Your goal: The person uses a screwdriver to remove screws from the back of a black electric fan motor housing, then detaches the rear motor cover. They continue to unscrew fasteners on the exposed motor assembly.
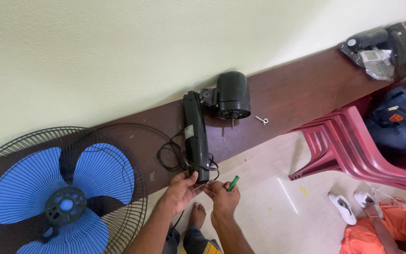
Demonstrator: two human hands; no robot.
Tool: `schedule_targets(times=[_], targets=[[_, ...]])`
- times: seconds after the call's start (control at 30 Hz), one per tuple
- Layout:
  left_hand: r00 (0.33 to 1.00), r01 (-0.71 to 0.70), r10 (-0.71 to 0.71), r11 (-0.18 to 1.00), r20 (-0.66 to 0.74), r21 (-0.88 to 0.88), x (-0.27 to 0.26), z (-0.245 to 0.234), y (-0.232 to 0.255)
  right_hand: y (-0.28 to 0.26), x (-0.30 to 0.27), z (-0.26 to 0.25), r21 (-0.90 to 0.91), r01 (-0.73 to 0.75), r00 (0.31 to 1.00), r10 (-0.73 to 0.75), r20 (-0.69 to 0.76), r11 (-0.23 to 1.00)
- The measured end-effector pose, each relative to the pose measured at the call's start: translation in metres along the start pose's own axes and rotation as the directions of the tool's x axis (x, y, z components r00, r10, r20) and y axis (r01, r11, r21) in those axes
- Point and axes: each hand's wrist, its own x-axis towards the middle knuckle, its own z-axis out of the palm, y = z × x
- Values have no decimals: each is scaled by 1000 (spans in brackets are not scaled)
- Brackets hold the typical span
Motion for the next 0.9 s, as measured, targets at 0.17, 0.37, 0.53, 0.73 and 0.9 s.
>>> schedule_targets(times=[0.17,0.37,0.53,0.73,0.9], targets=[[1000,-25,24,987,9,159,-2,20,3,-4,6,-4,-3,101,995,-101,16,995],[996,-63,79,965,-52,253,-5,48,-1,-14,11,-8,-77,141,989,-144,-44,987],[968,-120,217,841,-125,527,-13,65,-3,-25,12,-9,-87,78,994,-84,-68,993],[914,-197,394,632,-92,749,-15,78,-6,-23,17,-8,-66,60,994,-66,-87,996],[951,-178,282,832,-123,525,-9,79,-7,-22,15,-11,-48,216,976,-217,-13,975]])
